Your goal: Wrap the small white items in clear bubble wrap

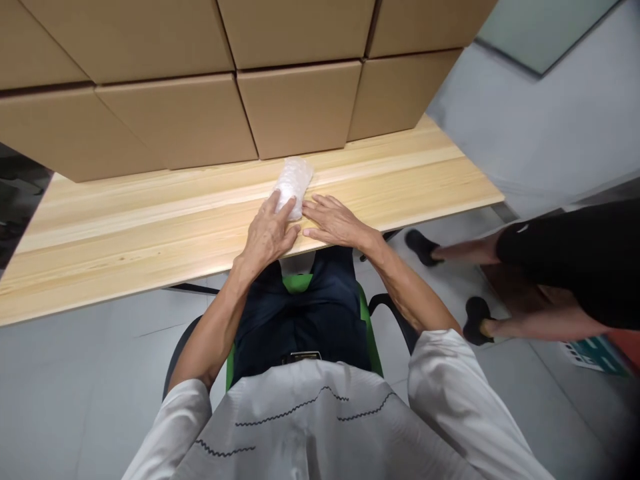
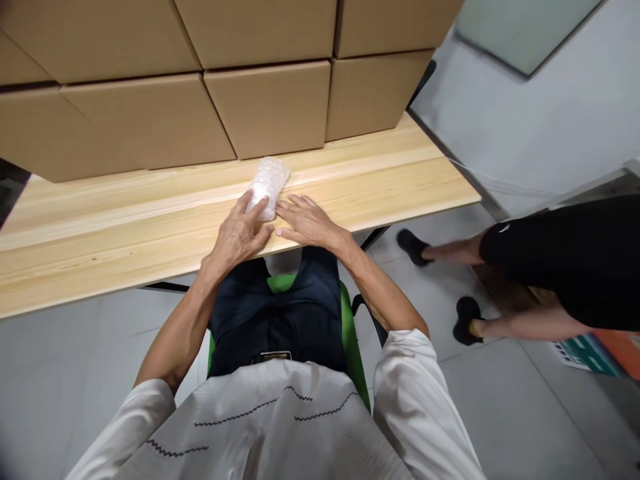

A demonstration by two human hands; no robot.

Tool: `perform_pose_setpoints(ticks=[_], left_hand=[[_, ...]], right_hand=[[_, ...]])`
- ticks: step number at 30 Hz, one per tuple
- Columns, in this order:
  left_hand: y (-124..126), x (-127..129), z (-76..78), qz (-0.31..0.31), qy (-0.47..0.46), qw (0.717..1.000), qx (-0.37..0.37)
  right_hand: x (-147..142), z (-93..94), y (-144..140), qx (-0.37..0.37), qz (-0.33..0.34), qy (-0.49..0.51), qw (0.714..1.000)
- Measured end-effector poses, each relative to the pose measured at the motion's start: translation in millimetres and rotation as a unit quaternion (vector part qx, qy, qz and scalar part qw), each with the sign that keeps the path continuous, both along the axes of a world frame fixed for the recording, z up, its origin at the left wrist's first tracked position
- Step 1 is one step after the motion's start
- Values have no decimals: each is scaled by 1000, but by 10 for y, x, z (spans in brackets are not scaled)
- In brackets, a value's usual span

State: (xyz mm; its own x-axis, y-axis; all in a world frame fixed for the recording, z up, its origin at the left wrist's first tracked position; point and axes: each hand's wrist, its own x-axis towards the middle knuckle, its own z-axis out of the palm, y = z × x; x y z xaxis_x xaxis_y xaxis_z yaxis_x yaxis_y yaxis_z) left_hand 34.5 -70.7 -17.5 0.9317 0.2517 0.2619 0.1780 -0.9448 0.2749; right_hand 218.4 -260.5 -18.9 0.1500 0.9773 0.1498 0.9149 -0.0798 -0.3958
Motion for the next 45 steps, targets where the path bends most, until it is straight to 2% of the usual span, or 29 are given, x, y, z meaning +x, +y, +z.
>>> perform_pose_setpoints(ticks=[9, 16, 19, 23, 26, 30, 34, 38, 45], left_hand=[[61, 1, 17, -1, 9, 1000, 4], [16, 8, -1, 19, -1, 1000, 25], [-20, 9, -5, 20, -11, 999, 43], [-45, 9, -5, 22, -15, 998, 62], [-53, 17, 5, 22, -14, 998, 63], [-54, 37, 16, 19, -1, 998, 59], [-36, 42, -17, 17, 7, 996, 83], [-13, 40, -94, -5, -25, 995, 95], [-40, 31, -190, 0, -58, 994, 89]], right_hand=[[83, 19, 168, -3, 35, 6, 999], [70, 37, 200, 1, 6, 29, 1000], [104, 30, 165, 39, -34, 31, 998], [26, 48, 183, 146, -92, 41, 984], [-110, 80, 353, 175, -42, 59, 982], [-190, 76, 716, 139, 33, 59, 988], [-117, 18, 950, 126, 49, 62, 989], [-16, -30, 1022, 127, 52, 62, 989], [124, -128, 1154, 113, 61, 71, 989]])
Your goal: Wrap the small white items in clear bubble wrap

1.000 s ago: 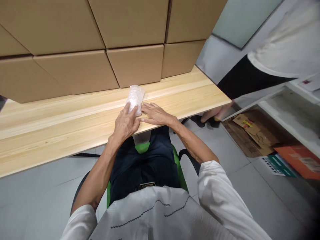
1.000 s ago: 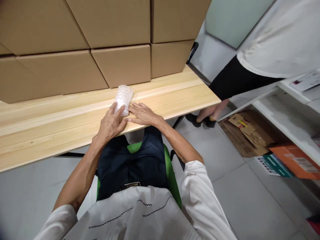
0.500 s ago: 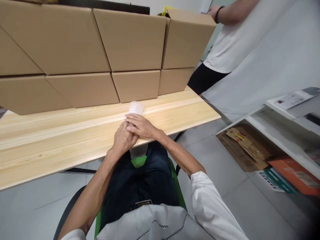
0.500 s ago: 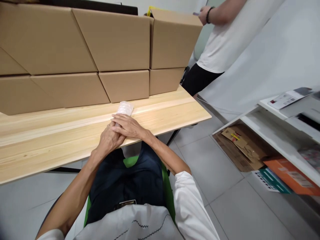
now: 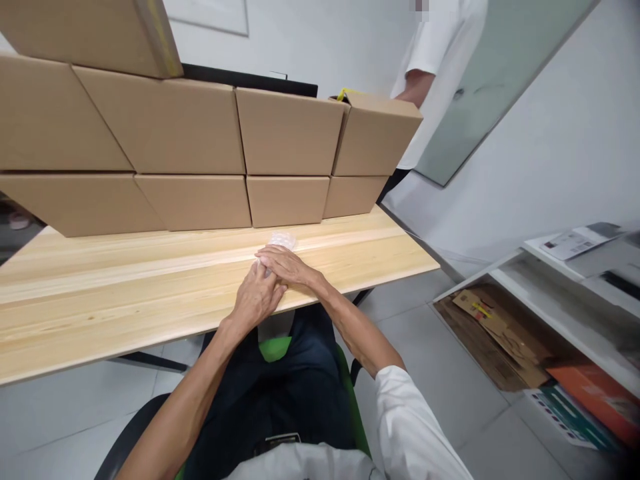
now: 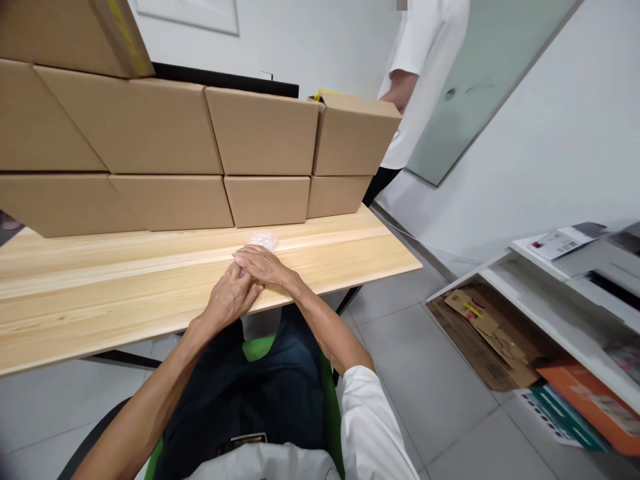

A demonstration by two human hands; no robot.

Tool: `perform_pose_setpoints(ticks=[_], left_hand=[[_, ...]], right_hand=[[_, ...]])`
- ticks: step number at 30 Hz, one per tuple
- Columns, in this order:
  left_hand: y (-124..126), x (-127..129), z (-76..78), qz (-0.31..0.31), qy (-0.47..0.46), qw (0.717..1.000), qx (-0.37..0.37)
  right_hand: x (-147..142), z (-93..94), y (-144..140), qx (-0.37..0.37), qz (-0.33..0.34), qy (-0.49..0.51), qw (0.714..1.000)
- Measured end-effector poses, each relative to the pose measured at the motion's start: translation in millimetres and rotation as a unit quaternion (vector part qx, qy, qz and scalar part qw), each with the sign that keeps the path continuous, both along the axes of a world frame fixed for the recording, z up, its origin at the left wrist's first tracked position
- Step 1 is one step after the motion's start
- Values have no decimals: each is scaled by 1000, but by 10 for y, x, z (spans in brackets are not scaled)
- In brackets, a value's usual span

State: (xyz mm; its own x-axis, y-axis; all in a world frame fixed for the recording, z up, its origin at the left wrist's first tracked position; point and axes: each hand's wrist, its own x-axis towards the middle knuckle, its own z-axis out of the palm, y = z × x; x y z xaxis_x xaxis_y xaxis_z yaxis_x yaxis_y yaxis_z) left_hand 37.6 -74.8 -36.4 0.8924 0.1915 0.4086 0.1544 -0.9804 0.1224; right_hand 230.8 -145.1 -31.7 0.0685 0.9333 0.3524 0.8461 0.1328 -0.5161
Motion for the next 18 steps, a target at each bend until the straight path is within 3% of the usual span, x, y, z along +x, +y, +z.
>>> perform_pose_setpoints(ticks=[10, 18], left_hand=[[-112, -115, 80, -16, 11, 1000, -16], [-121, -113, 47, -42, 23, 996, -76]], right_hand=[[266, -84, 51, 18, 76, -29, 997], [420, -205, 15, 37, 61, 96, 993]])
